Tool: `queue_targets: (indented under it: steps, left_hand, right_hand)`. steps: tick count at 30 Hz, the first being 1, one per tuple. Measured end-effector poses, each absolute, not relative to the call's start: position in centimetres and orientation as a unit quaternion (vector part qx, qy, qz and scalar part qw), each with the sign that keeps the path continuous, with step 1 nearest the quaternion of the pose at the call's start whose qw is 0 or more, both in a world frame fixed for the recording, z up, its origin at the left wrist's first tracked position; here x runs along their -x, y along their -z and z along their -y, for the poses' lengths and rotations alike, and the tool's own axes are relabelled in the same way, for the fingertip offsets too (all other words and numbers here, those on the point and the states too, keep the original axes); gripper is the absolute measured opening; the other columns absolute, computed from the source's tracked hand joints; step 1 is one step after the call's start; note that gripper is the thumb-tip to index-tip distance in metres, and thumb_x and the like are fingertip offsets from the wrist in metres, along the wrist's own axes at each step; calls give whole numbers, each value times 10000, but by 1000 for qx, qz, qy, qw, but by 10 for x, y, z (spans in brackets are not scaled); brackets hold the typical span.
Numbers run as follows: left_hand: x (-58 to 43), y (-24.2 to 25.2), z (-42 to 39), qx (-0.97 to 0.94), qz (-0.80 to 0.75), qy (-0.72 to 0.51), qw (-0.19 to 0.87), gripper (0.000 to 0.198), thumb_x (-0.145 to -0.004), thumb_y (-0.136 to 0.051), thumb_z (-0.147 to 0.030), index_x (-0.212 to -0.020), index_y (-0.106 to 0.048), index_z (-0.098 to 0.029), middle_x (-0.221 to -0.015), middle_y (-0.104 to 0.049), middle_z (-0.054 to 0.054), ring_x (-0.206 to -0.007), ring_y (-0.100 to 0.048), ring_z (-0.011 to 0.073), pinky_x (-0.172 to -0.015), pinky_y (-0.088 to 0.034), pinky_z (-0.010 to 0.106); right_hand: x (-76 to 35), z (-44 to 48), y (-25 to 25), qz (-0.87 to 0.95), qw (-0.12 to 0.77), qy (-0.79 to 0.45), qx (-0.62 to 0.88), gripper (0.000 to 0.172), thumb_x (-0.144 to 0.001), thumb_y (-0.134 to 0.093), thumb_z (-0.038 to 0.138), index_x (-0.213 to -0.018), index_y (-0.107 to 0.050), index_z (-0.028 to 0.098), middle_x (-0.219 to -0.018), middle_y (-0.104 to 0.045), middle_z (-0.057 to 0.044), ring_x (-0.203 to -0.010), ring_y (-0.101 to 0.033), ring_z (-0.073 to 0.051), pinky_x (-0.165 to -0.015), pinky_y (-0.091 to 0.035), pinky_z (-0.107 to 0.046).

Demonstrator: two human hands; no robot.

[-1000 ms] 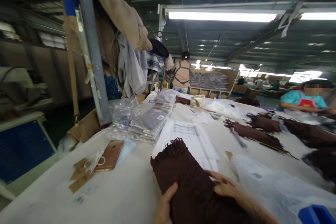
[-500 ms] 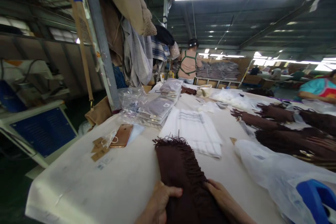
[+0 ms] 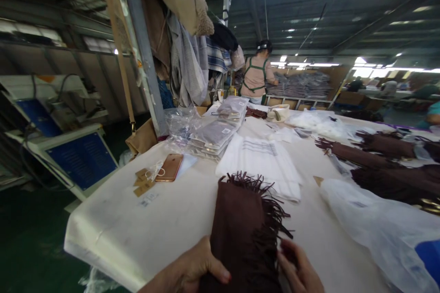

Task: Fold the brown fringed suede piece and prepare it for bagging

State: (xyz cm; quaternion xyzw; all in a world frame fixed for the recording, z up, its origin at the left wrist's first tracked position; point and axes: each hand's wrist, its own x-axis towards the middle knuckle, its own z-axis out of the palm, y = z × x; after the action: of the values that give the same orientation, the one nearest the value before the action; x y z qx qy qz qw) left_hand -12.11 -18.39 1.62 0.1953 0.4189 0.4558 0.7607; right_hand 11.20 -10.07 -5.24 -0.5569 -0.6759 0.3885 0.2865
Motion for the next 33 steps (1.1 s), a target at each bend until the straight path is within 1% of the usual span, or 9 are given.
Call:
queue_targets:
  steps: [4,7,9,11,13,16,20,25,33]
  left_hand:
    - [139,-39,172,-289,-496,-330,750,497,-303,-728,-83,-796,-700,-141,-773,-704,85,-805,-638,284,-733,-492,377]
    - [153,-63,162,-396,-542,-235,703,455,-292,-788,-204,-736,-693,-171,-737,-692,31,-716,-605,236,-633,-477,320]
    - [163,-84,155,-476,-545,-178,667,454,-345,-782,-247,-786,-687,-199,-769,-687,-4,-709,-590,217,-590,-459,283]
    - [174,-106,148,-558,-540,-130,616,456,-434,-740,-229,-885,-679,-224,-803,-682,-29,-745,-590,208,-594,-450,254]
    - [186,-122,142,-639,-553,-77,529,508,-473,-711,-149,-971,-663,-241,-820,-676,-41,-785,-590,196,-626,-441,230]
    - [200,-133,136,-717,-606,32,344,490,-436,-770,-90,-897,-679,-229,-692,-628,-48,-728,-579,182,-579,-387,210]
    - [205,-143,131,-723,-645,117,218,316,-453,-830,-190,-728,-677,-209,-539,-493,-60,-633,-541,165,-495,-299,210]
    - [202,-185,121,-757,-645,42,93,238,-558,-775,-213,-768,-664,-206,-661,-580,-42,-665,-543,147,-524,-299,210]
    - [187,-214,105,-760,-645,81,-22,250,-566,-765,-278,-788,-677,-203,-698,-613,6,-714,-585,213,-545,-332,251]
  right_hand:
    - [-79,76,-28,873,362,-112,306,395,-851,-392,195,-1234,-483,223,-1266,-540,-93,-1215,-451,-226,-1021,-372,-395]
    - [-47,49,-79,964,223,-18,147,581,-722,-402,23,-1259,-495,227,-1360,-475,-64,-1346,-260,-240,-1114,-157,-486]
    - [-32,31,-102,981,94,-38,166,670,-594,-449,-12,-1221,-537,204,-1280,-545,-90,-1305,-334,-272,-1101,-100,-531]
    - [-26,18,-114,971,-23,-87,221,559,-530,-467,-8,-1014,-651,202,-1034,-664,-81,-1097,-537,-268,-1036,-248,-494]
    - [-28,9,-119,954,-83,-124,258,297,-553,-510,36,-735,-667,210,-799,-676,-45,-845,-612,-227,-850,-403,-383]
    - [-43,5,-117,943,-67,-150,289,69,-612,-574,150,-575,-584,207,-680,-627,-13,-695,-577,-181,-621,-386,-275]
    - [-69,10,-117,924,-42,-190,330,132,-650,-583,221,-543,-509,204,-603,-555,25,-615,-526,-136,-551,-329,-237]
    - [-100,16,-133,897,55,-211,385,387,-721,-533,558,-549,-458,219,-521,-466,30,-537,-451,-136,-502,-289,-255]
    - [-123,16,-146,903,100,-166,384,341,-741,-476,521,-565,-470,230,-552,-518,7,-551,-490,-157,-540,-321,-276]
